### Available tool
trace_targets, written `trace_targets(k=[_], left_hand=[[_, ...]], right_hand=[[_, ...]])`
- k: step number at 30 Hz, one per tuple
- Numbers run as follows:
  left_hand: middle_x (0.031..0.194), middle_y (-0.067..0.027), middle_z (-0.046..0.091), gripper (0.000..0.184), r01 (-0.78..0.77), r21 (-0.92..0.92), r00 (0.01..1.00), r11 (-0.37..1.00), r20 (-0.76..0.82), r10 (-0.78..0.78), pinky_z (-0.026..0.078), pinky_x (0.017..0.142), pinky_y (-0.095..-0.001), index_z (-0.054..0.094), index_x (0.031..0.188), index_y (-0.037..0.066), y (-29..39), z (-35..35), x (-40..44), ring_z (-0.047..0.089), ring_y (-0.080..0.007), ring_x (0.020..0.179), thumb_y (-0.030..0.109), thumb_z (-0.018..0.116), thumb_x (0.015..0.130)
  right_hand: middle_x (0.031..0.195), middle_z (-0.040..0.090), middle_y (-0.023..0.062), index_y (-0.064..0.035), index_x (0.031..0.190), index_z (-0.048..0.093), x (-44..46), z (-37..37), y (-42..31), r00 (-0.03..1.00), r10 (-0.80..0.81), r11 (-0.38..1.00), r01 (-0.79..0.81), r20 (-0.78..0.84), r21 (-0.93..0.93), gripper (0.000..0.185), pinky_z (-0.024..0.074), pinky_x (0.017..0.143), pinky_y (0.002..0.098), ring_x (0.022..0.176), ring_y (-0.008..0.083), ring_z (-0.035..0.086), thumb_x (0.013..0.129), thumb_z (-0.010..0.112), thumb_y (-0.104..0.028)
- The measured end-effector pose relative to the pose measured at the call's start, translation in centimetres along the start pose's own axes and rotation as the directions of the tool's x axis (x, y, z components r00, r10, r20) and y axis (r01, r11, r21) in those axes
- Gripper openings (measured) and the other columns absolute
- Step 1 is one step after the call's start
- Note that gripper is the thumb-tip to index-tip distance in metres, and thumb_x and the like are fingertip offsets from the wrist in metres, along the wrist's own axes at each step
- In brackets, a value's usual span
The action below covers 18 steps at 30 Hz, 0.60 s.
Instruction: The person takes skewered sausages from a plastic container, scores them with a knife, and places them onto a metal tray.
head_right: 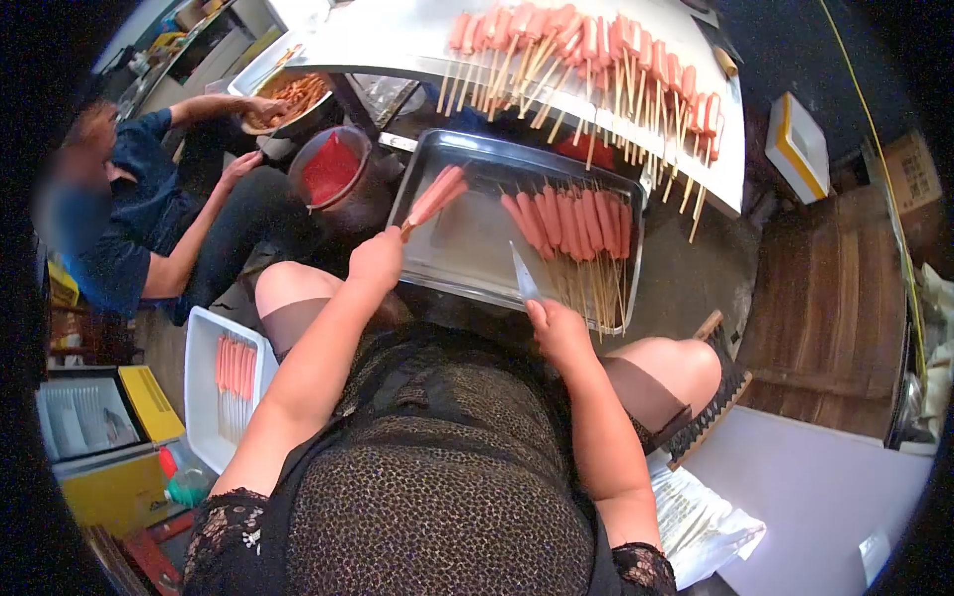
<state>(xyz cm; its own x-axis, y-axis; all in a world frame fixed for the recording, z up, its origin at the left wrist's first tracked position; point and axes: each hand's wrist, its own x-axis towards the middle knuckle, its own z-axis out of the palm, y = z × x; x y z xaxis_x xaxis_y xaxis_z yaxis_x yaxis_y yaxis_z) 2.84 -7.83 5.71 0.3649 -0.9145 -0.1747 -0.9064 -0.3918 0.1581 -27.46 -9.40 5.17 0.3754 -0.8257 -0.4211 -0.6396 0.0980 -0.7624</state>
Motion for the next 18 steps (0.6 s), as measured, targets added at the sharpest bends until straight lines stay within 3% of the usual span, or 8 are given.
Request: trace_targets(k=[5, 8, 9, 10, 12, 14, 16, 18], left_hand=[[0.086, -0.0205, 0.061, 0.021, -0.11, -0.146, 0.987, 0.983, -0.137, 0.09, 0.047, 0.07, -0.0479, 0.053, 0.094, 0.005, -2.3, -6.5, -7.2, 0.06, -0.0376, 0.08, 0.017, 0.037, 0.09], [0.071, -0.0147, 0.059, 0.019, -0.192, -0.543, 0.961, 0.817, -0.272, 0.046, 0.045, 0.06, -0.0399, 0.054, 0.096, 0.005, -5.5, -10.1, -13.0, 0.059, -0.0321, 0.066, 0.02, 0.044, 0.091], [0.067, -0.0092, 0.054, 0.02, -0.157, -0.655, 0.954, 0.739, -0.294, -0.059, 0.043, 0.057, -0.0328, 0.055, 0.1, 0.006, -6.0, -11.7, -15.6, 0.055, -0.0218, 0.06, 0.02, 0.044, 0.092], [0.065, -0.0029, 0.049, 0.019, -0.207, -0.763, 0.918, 0.613, -0.368, -0.149, 0.041, 0.054, -0.0274, 0.054, 0.104, 0.007, -7.8, -9.9, -16.7, 0.049, -0.0132, 0.055, 0.018, 0.043, 0.094], [0.065, 0.0009, 0.046, 0.019, -0.153, -0.977, 0.886, 0.148, -0.202, -0.417, 0.04, 0.052, -0.0252, 0.052, 0.106, 0.008, -8.7, -11.0, -20.3, 0.043, -0.0105, 0.051, 0.019, 0.041, 0.095], [0.069, 0.0017, 0.046, 0.017, -0.353, -0.935, 0.845, -0.009, -0.315, -0.432, 0.041, 0.053, -0.0243, 0.05, 0.107, 0.01, -10.6, -10.5, -22.0, 0.042, -0.0108, 0.053, 0.02, 0.041, 0.096], [0.074, 0.0003, 0.046, 0.015, -0.534, -0.727, 0.76, -0.432, -0.19, -0.621, 0.043, 0.056, -0.0257, 0.047, 0.107, 0.011, -11.7, -10.7, -22.6, 0.047, -0.011, 0.062, 0.019, 0.045, 0.095], [0.08, 0.0006, 0.049, 0.016, -0.579, -0.607, 0.713, -0.544, -0.052, -0.7, 0.048, 0.069, -0.0278, 0.046, 0.109, 0.013, -14.5, -9.3, -22.7, 0.051, -0.0123, 0.07, 0.02, 0.047, 0.094]], right_hand=[[0.058, 0.05, 0.0045, -0.0015, 0.076, 0.052, -0.4, 0.0, 0.3, 0.998, 0.049, 0.995, -0.045, -0.044, 0.086, 0.038, 0.0383, 0.042, 0.0286, 0.046, 0.0126, 0.046, 0.092, 0.049, -0.036], [0.057, 0.05, 0.0053, -0.0026, 0.076, 0.05, -0.1, 0.2, 0.5, 0.997, 0.079, 0.985, -0.078, -0.002, 0.154, 0.038, 0.0372, 0.038, 0.028, 0.04, 0.0137, 0.045, 0.092, 0.047, -0.037], [0.057, 0.05, 0.0053, -0.0026, 0.076, 0.05, -0.1, 0.4, 0.4, 0.998, 0.041, 0.989, -0.046, 0.041, 0.138, 0.038, 0.0372, 0.038, 0.028, 0.04, 0.0137, 0.045, 0.092, 0.047, -0.037], [0.057, 0.05, 0.0057, -0.0026, 0.076, 0.05, 0.0, 0.4, 0.5, 0.998, 0.045, 0.994, -0.049, 0.037, 0.101, 0.038, 0.0372, 0.037, 0.0279, 0.04, 0.0141, 0.045, 0.092, 0.047, -0.037], [0.056, 0.05, 0.0061, -0.0026, 0.076, 0.05, 0.4, 0.4, 1.0, 0.999, 0.027, 0.998, -0.029, 0.041, 0.058, 0.039, 0.0372, 0.036, 0.0279, 0.039, 0.0144, 0.046, 0.092, 0.047, -0.037], [0.053, 0.045, 0.0038, -0.0072, 0.072, 0.045, 1.0, 0.8, 1.9, 0.999, -0.036, 0.999, 0.037, 0.04, -0.007, 0.038, 0.0347, 0.033, 0.0285, 0.035, 0.0138, 0.042, 0.093, 0.045, -0.039], [0.051, 0.044, 0.0039, -0.007, 0.073, 0.045, 1.1, 0.9, 1.8, 0.996, -0.06, 0.998, 0.058, 0.065, 0.035, 0.037, 0.0346, 0.032, 0.0292, 0.034, 0.0143, 0.041, 0.093, 0.044, -0.038], [0.051, 0.042, 0.0037, -0.0066, 0.075, 0.045, 0.8, 1.0, 1.4, 0.996, 0.028, 0.987, -0.04, 0.08, 0.154, 0.036, 0.0345, 0.032, 0.0295, 0.033, 0.0146, 0.04, 0.093, 0.044, -0.038]])
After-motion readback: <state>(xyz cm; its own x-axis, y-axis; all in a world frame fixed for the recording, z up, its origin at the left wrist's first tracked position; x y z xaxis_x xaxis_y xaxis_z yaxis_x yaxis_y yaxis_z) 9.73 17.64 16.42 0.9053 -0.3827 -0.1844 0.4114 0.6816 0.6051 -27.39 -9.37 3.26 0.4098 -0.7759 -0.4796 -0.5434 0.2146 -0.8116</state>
